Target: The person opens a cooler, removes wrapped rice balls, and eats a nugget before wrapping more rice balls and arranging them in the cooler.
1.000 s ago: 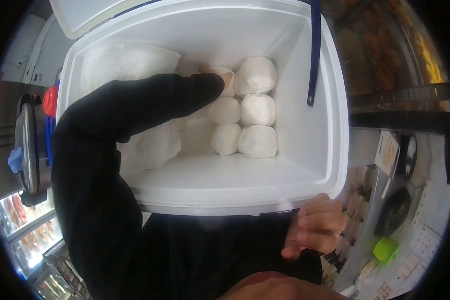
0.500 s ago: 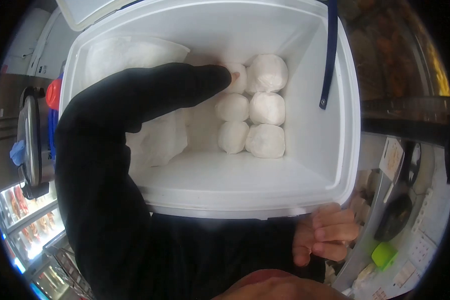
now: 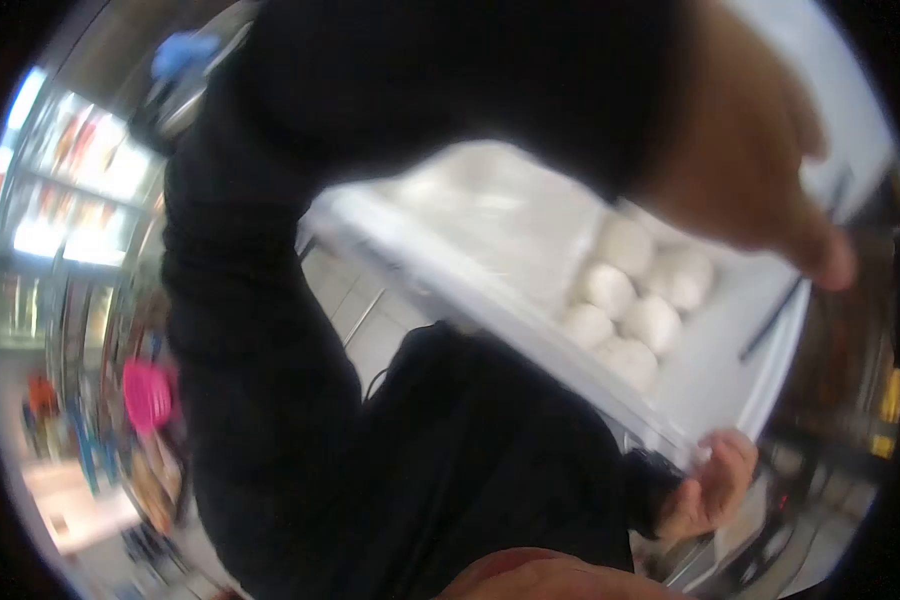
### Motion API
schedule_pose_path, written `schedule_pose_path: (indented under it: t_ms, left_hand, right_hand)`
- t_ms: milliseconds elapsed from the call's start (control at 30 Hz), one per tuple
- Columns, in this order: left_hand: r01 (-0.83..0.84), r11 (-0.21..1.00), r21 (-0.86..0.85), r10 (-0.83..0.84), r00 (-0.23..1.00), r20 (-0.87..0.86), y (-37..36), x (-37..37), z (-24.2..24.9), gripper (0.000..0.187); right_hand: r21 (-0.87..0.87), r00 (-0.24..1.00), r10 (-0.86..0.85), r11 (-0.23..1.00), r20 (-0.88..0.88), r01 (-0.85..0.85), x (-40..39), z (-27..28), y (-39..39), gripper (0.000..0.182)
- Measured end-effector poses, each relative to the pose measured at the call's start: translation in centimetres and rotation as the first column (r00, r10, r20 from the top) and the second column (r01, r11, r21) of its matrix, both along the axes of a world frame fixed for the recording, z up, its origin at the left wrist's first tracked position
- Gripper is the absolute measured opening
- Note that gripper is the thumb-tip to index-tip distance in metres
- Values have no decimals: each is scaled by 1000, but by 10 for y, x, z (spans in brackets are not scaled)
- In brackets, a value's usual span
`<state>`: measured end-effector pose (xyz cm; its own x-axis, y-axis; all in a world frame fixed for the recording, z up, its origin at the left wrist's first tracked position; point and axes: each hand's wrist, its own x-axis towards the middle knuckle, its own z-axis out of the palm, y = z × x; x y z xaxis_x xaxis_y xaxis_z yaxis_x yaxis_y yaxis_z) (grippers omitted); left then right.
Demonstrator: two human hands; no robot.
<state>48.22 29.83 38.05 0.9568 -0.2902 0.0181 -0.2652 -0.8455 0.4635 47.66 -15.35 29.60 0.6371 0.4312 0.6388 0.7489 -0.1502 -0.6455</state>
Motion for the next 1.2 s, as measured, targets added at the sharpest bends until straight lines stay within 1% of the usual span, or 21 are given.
schedule_pose_path:
  t_ms: [33,100,167,200,233,267,300,333,367,433,467,500,567,633,700,800,900,933,1033,1133,1200]
  left_hand:
    - [-43,999,-27,45,997,58,13,-47,27,53]
    - [-168,982,-82,180,967,180,31,-136,60,53]
    - [-313,937,-157,346,896,279,43,-208,67,54]
    - [-501,830,-245,557,760,334,45,-236,41,54]
    - [-644,685,-342,728,580,365,52,-267,11,54]
    - [-724,495,-480,868,438,235,95,-310,-28,58]
    - [-818,224,-529,973,158,167,108,-338,-64,62]
    - [-820,-10,-572,988,-96,121,135,-364,-109,55]
    - [-808,-130,-574,942,-282,184,163,-394,-167,42]
    - [-735,-531,-421,793,-607,59,211,-445,-294,56]
    - [-751,-573,-327,747,-643,168,178,-419,-295,64]
    - [-726,-605,-328,728,-671,140,162,-402,-311,67]
    - [-791,-516,-329,828,-559,45,154,-379,-346,72]
    - [-729,-674,-120,737,-676,-30,145,-327,-349,76]
    - [-728,-680,-81,719,-641,-269,145,-297,-351,81]
    - [-601,-791,-112,608,-753,-251,143,-270,-357,82]
    - [-371,-926,-72,369,-847,-382,145,-246,-354,81]
    - [-358,-926,-123,376,-833,-407,144,-240,-350,81]
    - [-590,-694,-413,621,-781,70,162,-241,-395,84]
    - [-643,-449,-620,728,-666,164,192,-267,-385,88]
    - [-585,-570,-577,717,-697,-1,224,-289,-368,90]
  right_hand:
    - [7,997,61,998,-55,-61,1,5,0,43]
    - [-31,969,222,975,105,-220,9,19,-5,33]
    - [163,881,-147,983,449,81,9,16,20,31]
    - [134,845,-223,975,487,180,14,18,11,30]
    - [97,871,-195,981,450,170,12,20,17,30]
    - [59,894,-170,985,415,160,12,22,25,30]
    - [20,914,-140,989,381,144,12,26,33,31]
    - [-201,935,-145,955,323,218,6,31,39,33]
    - [-355,968,-58,924,245,145,6,37,47,33]
    - [-610,996,68,792,59,-18,-2,43,64,34]
    - [-608,999,37,793,-5,-32,-4,45,68,32]
    - [-603,998,1,796,-70,-43,-7,45,68,31]
    - [-593,990,-43,804,-132,-44,-11,40,68,30]
    - [-581,990,-61,814,-124,-23,-10,36,66,30]
    - [-562,989,-87,827,-122,3,-10,31,64,30]
    - [-566,982,-136,823,-133,37,-6,27,64,31]
    - [-558,973,-169,828,-156,54,-5,25,67,31]
    - [-552,970,-179,832,-165,60,-5,25,67,31]
    - [-520,956,-202,852,-212,65,-8,27,70,36]
    - [-515,934,-254,852,-251,93,-11,32,75,35]
    - [-543,934,-278,831,-224,117,-9,32,75,34]
